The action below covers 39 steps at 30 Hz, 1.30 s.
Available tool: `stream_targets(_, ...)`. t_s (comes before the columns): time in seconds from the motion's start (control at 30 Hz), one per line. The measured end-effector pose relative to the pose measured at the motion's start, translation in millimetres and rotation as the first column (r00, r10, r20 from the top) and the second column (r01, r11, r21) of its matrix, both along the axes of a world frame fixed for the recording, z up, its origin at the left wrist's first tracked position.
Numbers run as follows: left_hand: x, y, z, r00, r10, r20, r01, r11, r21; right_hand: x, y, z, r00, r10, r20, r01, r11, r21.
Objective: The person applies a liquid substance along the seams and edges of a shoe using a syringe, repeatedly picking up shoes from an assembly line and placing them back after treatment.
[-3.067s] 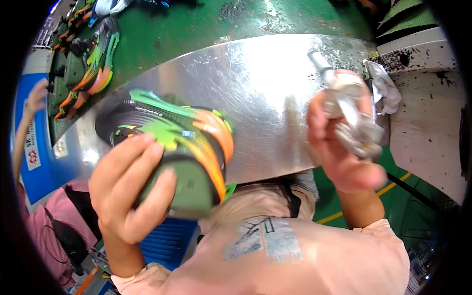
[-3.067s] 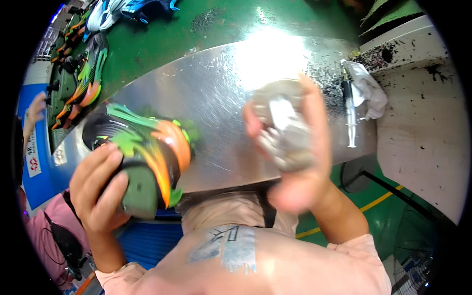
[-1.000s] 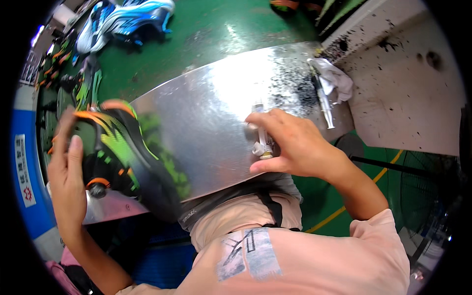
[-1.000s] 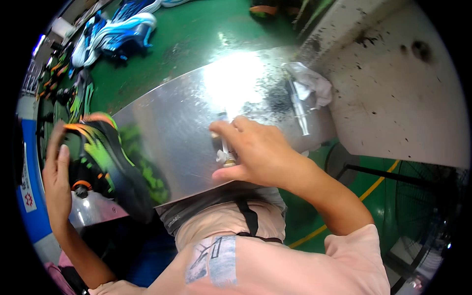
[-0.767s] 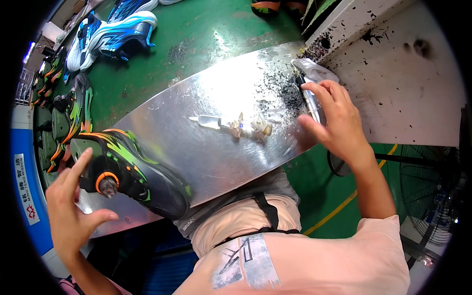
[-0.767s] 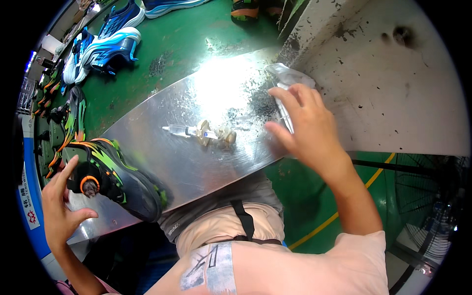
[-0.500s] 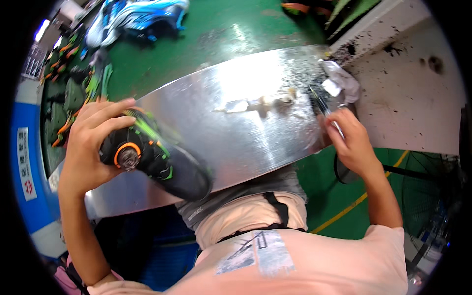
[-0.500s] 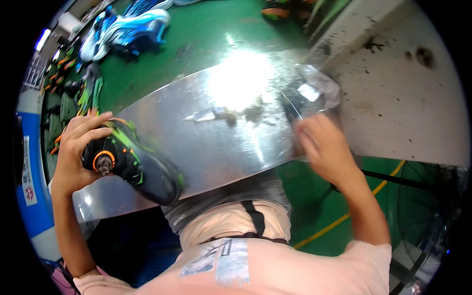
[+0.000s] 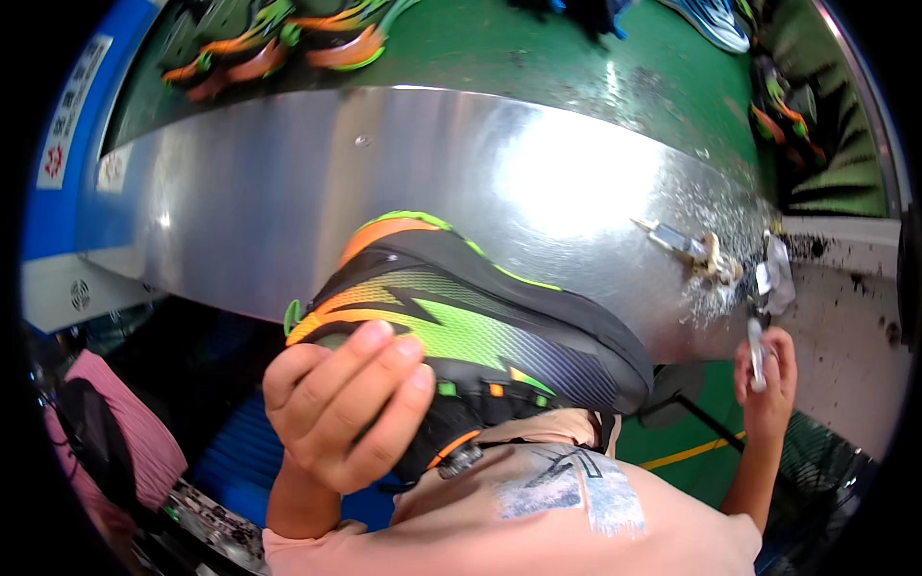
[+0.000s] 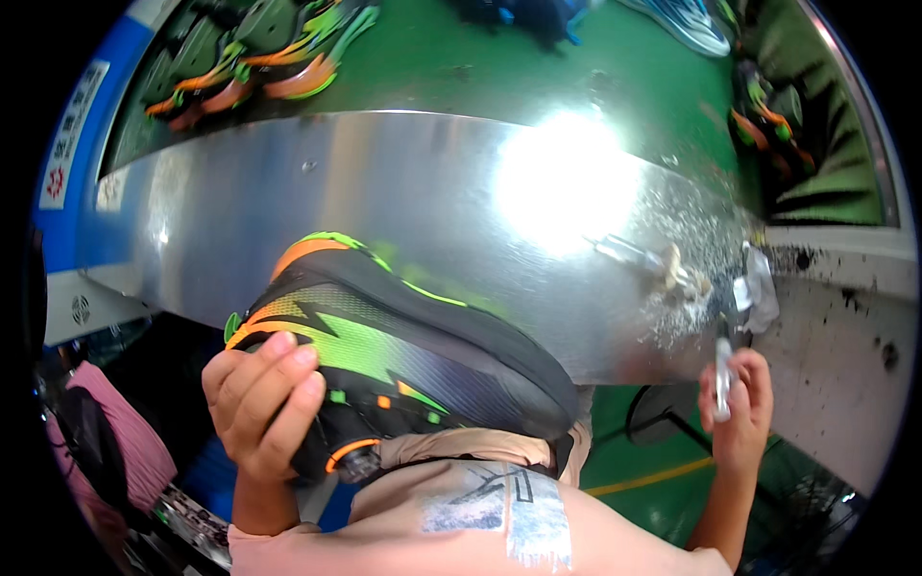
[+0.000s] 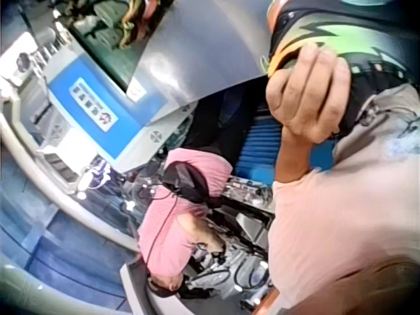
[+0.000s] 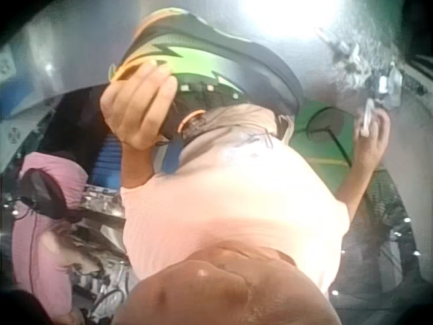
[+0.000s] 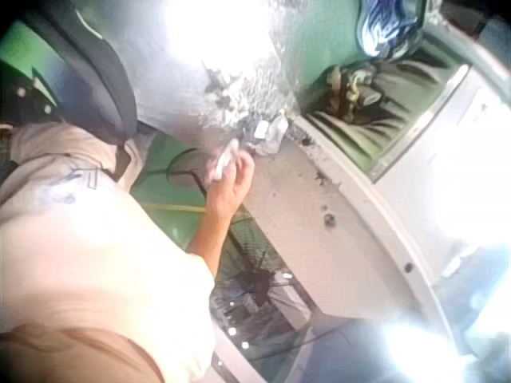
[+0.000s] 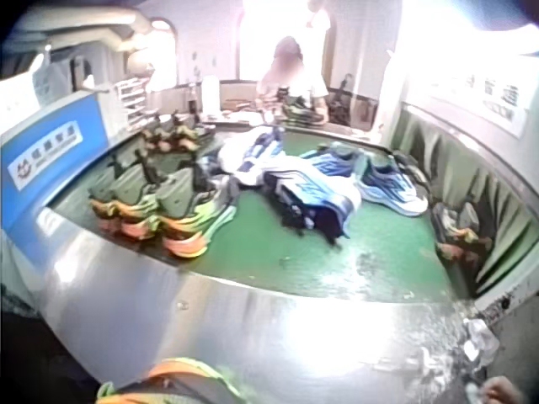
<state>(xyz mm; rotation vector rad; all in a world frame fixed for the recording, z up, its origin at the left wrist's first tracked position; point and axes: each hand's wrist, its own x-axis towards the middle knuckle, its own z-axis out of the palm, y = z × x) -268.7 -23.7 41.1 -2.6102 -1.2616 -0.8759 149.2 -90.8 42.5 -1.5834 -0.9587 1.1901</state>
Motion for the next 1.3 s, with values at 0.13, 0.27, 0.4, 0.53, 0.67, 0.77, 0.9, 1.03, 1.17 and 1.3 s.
stream_targets(0.13,11,-9,-11,0.995,-0.063,0.077,0.063,0.998,0.003,-7,4,40,0.971,-0.056,-0.231,0.083,0.990,0.111)
stream_targets(0.27,14,-6,-6,0.996,-0.065,0.066,0.064,0.998,0.003,-47,33,70,0.907,0.163,-0.389,-0.090,0.976,0.199)
stream_targets(0.4,10,0,-12,0.997,-0.028,0.073,0.025,0.999,0.037,-105,81,72,0.707,0.383,-0.594,-0.267,0.923,0.277)
stream_targets(0.53,11,-6,-16,0.995,-0.009,0.099,0.008,1.000,0.005,-143,120,69,0.501,0.557,-0.663,-0.582,0.784,0.219)
stream_targets(0.67,10,0,-19,0.988,-0.033,0.153,0.033,0.999,0.000,-171,147,72,0.458,0.663,-0.593,-0.722,0.666,0.188)
stream_targets(0.77,15,-4,-21,0.983,-0.017,0.185,0.020,1.000,-0.013,-179,163,64,0.428,0.692,-0.581,-0.758,0.626,0.186)
stream_targets(0.9,15,-4,-19,0.985,-0.027,0.170,0.029,1.000,-0.004,-179,168,60,0.415,0.668,-0.618,-0.770,0.619,0.152)
stream_targets(1.03,18,-4,-17,0.982,-0.036,0.183,0.039,0.999,-0.014,-181,168,59,0.433,0.624,-0.650,-0.758,0.643,0.112)
stream_targets(1.17,20,-4,-16,0.982,-0.044,0.182,0.050,0.998,-0.030,-182,169,58,0.501,0.576,-0.646,-0.733,0.680,0.037)
stream_targets(1.3,16,-8,-10,0.990,-0.039,0.137,0.049,0.997,-0.064,-186,170,70,0.533,0.734,-0.420,-0.816,0.578,-0.026)
